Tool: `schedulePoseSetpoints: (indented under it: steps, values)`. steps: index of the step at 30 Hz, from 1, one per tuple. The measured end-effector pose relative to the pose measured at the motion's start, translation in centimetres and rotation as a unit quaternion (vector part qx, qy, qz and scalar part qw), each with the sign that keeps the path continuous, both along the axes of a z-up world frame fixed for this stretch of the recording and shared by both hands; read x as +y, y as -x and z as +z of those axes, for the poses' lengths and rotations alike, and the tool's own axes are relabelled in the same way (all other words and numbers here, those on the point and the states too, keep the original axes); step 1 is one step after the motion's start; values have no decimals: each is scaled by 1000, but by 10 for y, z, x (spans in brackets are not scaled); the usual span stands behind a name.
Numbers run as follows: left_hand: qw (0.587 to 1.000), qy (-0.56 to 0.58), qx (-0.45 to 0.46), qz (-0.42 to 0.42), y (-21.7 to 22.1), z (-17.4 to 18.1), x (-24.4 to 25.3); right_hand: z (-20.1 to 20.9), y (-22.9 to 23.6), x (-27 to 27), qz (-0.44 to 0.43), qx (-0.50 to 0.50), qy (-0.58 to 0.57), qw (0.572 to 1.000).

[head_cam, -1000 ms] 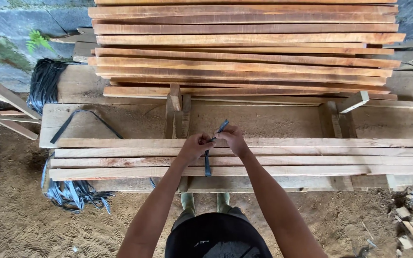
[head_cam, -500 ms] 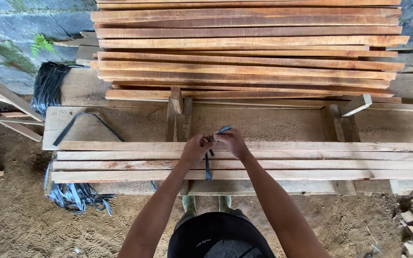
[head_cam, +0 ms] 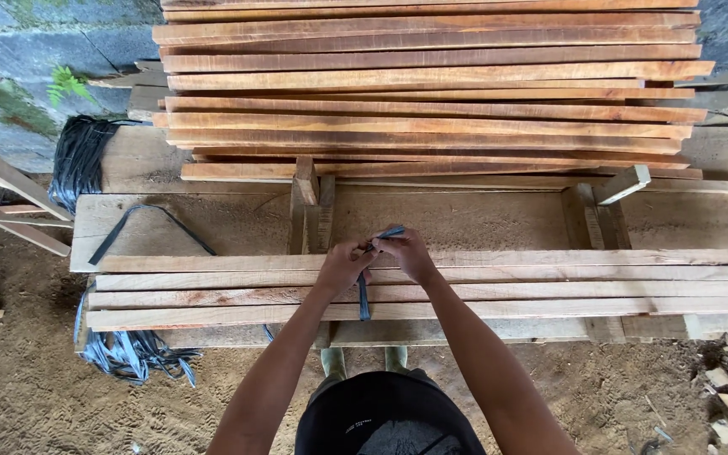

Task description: The recorder is bundling several thin wooden planks together using rubber straps.

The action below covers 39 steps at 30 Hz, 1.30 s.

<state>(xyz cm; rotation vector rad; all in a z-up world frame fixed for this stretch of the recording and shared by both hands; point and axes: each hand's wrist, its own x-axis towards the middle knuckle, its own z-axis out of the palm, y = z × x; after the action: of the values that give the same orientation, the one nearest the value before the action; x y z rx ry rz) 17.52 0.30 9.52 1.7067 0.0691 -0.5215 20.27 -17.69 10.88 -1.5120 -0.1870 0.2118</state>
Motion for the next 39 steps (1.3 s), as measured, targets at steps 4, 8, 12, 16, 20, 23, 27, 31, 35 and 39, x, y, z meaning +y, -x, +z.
schedulePoseSetpoints:
  steps: [4, 8, 12, 16, 20, 23, 27, 31, 35, 39]
  values:
    - [1000, 24, -10, 13, -1, -11, -3, -11, -4, -2, -12, 27, -26, 999]
    - [999, 8, -17, 38, -5, -27, -8, -29, -7, -5, -19, 24, -44, 999]
    - [997, 16, -33, 72, -5, -39, -5, -30, -6, -5, -25, 51, -49, 997]
    - [993, 42, -64, 92, -2, -35, 1, -24, -6, -5, -26, 55, -27, 998]
    - [988, 71, -74, 119, -5, -50, 4, -13, -4, -3, -25, 59, -16, 998]
    - [983, 98, -59, 141, -7, -46, 3, -20, -5, -6, -29, 65, -6, 997]
    - [981, 38, -60, 179, 0, -28, 1, -14, -4, -6, -41, 86, -6, 995]
    - [978, 8, -71, 198, 0, -18, -1, -14, -8, -5, -36, 90, 6, 995]
    - [985, -32, -77, 150, 0, -24, 0, -14, -10, -4, -23, 87, 43, 995]
    - [985, -31, -82, 146, 5, -15, -1, -6, -9, -2, -29, 87, 86, 992]
